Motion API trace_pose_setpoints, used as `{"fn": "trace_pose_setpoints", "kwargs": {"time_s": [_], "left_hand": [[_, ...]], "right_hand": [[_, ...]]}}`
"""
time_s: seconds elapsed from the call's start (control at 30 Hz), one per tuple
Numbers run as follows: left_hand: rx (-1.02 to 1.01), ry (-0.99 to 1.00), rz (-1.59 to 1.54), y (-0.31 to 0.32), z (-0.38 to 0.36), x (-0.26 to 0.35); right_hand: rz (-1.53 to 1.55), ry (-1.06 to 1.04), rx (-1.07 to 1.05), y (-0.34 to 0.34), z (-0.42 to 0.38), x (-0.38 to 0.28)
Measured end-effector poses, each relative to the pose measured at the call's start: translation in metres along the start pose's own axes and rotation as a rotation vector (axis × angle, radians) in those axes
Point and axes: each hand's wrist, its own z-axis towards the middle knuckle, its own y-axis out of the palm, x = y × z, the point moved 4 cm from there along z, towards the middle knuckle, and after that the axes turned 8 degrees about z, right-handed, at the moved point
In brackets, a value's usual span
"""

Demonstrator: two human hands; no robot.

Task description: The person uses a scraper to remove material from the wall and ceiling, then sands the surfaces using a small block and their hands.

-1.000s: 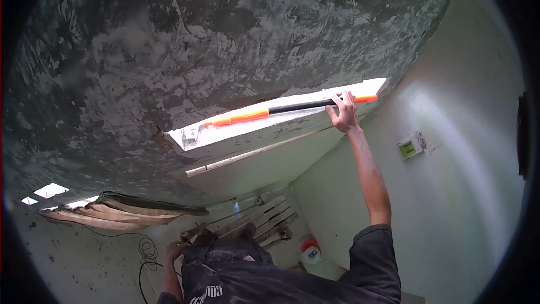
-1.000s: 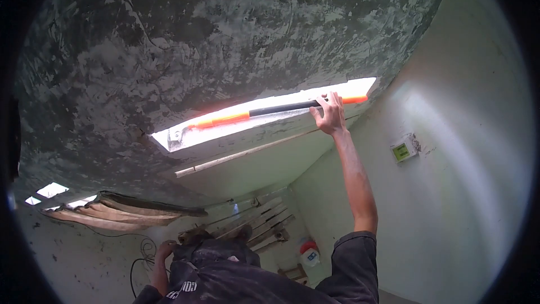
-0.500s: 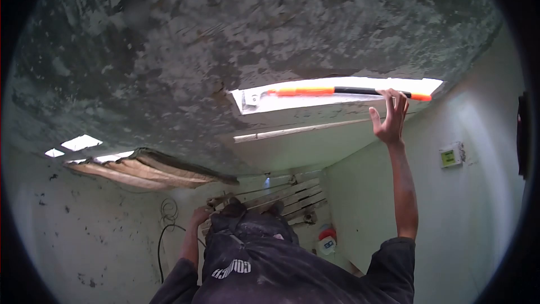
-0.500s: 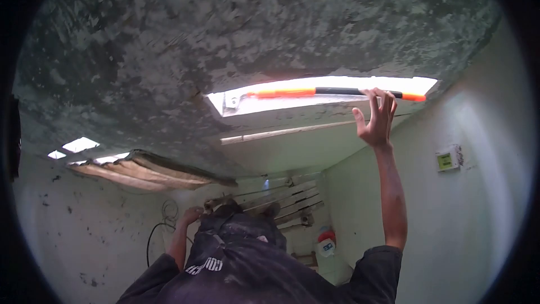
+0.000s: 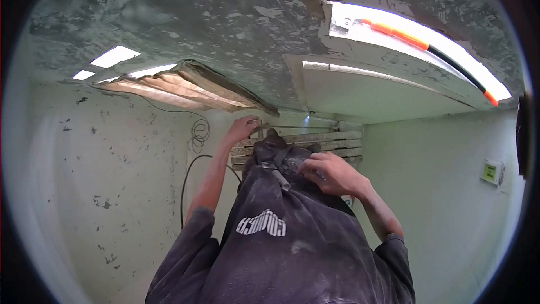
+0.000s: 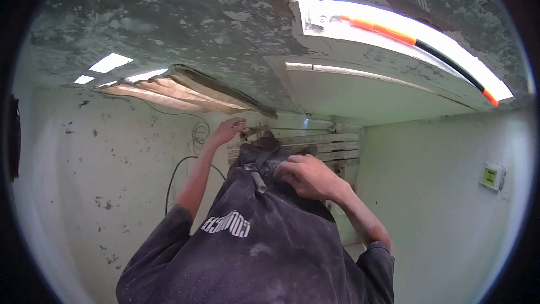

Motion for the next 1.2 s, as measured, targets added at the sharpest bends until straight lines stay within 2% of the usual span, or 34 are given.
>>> {"fn": "trace_pose_setpoints", "kwargs": {"time_s": [0.07,0.13,0.2,0.27,0.33,0.4,0.53,0.63,0.73,0.83,0.87,0.97,1.0,1.1,1.13,1.2], "left_hand": [[0.002,-0.022,-0.148,-0.018,-0.018,0.018],[0.005,0.002,-0.196,-0.032,-0.034,0.035],[0.027,0.027,-0.246,-0.033,-0.038,0.041],[-0.025,-0.014,-0.305,-0.031,-0.042,0.041],[-0.047,0.077,-0.176,-0.015,-0.028,0.026],[0.028,0.211,-0.104,0.012,-0.010,0.004],[-0.134,0.187,-0.063,-0.022,-0.019,0.040],[-0.220,0.207,-0.124,-0.030,-0.013,0.035],[-0.194,0.285,-0.026,-0.046,-0.006,0.025],[-0.195,0.349,-0.062,-0.056,0.003,0.010],[-0.201,0.355,-0.059,-0.061,0.003,0.006],[-0.187,0.382,-0.014,-0.062,0.011,-0.006],[-0.222,0.389,-0.015,-0.061,0.016,-0.013],[-0.246,0.425,0.010,-0.072,0.017,-0.008],[-0.263,0.466,0.026,-0.074,0.017,-0.004],[-0.288,0.407,-0.067,-0.080,0.018,-0.002]], "right_hand": [[-0.002,0.028,0.057,-0.010,-0.014,0.010],[0.110,0.161,-0.016,-0.017,-0.033,0.020],[0.113,0.124,0.008,-0.013,-0.052,0.021],[0.222,0.236,-0.062,0.002,-0.065,0.021],[0.356,0.222,0.040,0.017,-0.068,0.024],[0.329,0.180,0.090,0.022,-0.062,0.012],[0.314,0.203,0.205,0.032,-0.042,-0.012],[0.331,0.251,0.321,0.045,-0.031,-0.014],[0.441,0.303,0.446,0.067,-0.022,-0.005],[0.506,0.389,0.620,0.090,-0.020,0.012],[0.510,0.372,0.612,0.097,-0.017,0.016],[0.873,0.401,0.686,0.114,-0.007,0.032],[0.874,0.386,0.687,0.116,-0.005,0.042],[1.166,0.491,0.634,0.129,0.003,0.061],[1.168,0.479,0.683,0.124,0.008,0.058],[1.180,0.588,0.603,0.118,0.015,0.048]]}}
